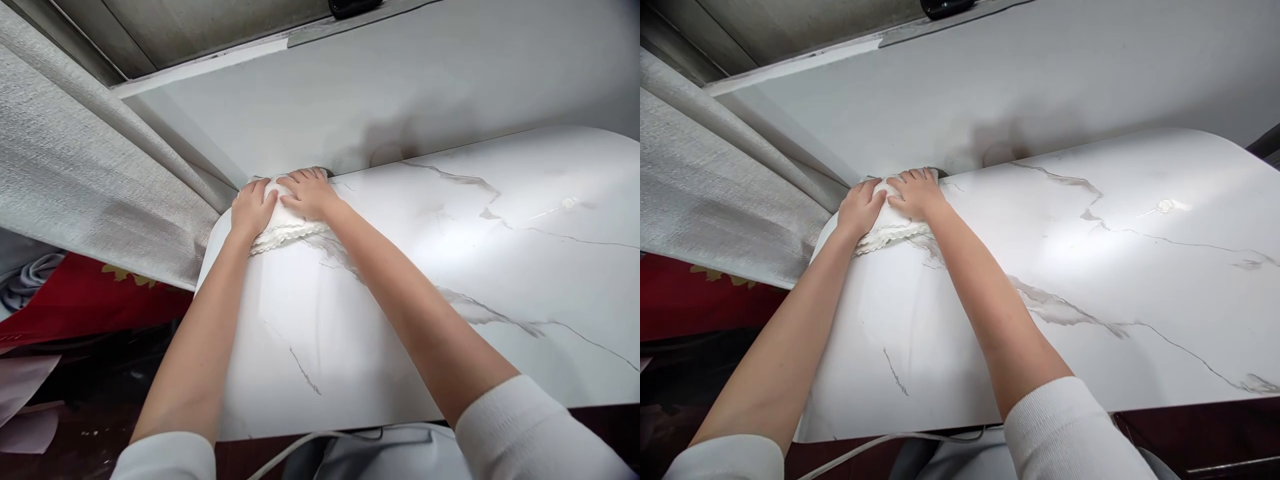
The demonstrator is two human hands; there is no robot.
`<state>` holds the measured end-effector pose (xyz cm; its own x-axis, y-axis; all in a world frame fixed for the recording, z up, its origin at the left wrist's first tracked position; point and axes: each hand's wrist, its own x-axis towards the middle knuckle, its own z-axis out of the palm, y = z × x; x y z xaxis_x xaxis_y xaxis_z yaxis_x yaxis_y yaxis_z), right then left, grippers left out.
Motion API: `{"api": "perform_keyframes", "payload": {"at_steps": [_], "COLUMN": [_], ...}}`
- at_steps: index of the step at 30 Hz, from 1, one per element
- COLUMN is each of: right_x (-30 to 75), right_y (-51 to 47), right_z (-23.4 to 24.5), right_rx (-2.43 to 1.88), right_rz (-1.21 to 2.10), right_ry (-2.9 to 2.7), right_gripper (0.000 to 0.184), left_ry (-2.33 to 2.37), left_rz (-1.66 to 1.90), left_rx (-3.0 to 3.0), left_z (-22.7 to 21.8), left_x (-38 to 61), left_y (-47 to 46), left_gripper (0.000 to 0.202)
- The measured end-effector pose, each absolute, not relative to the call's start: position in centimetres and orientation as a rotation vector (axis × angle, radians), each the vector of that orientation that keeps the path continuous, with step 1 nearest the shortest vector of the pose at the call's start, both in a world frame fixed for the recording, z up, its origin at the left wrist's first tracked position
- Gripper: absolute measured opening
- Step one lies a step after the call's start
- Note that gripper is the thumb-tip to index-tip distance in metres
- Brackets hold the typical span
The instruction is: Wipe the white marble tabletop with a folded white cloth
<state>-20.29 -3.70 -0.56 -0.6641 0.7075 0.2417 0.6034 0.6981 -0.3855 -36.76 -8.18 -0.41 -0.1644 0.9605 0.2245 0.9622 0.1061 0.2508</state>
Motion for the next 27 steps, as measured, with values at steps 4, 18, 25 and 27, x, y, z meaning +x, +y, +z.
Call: {"api": "perform_keyframes", "payload": {"at_steps": [4,18,25,27], "right_x": [-19.7,-15.9,-14.0,-13.3], "right_y": [-4.4,-12.8,-20.0,-21.8], "right_z": [-0.7,-0.3,-0.4,-0.6], "right_rx": [-1.04,-1.202,-1.224,-1.207], "right_rz": [0.375,0.231,0.138,0.113], "right_ry": [-2.533,-2.529,-2.53,-2.534], "right_gripper": [0.052,0.053,0.053,0.053], "left_ry": [-2.29,-2.268,-2.187,-2.184], "left_rz": [-0.545,-0.531,-0.503,-0.482], "left_rx": [-2.067,-2.18,-2.254,-2.252], "left_z": [-0.8,-0.2,-0.1,0.0], "left_x": [-36.6,-32.3,-31.2,-30.5], "left_y": [-8.8,-15.9,-22.4,-24.4], "left_gripper": [0.05,0.049,0.048,0.048]}}
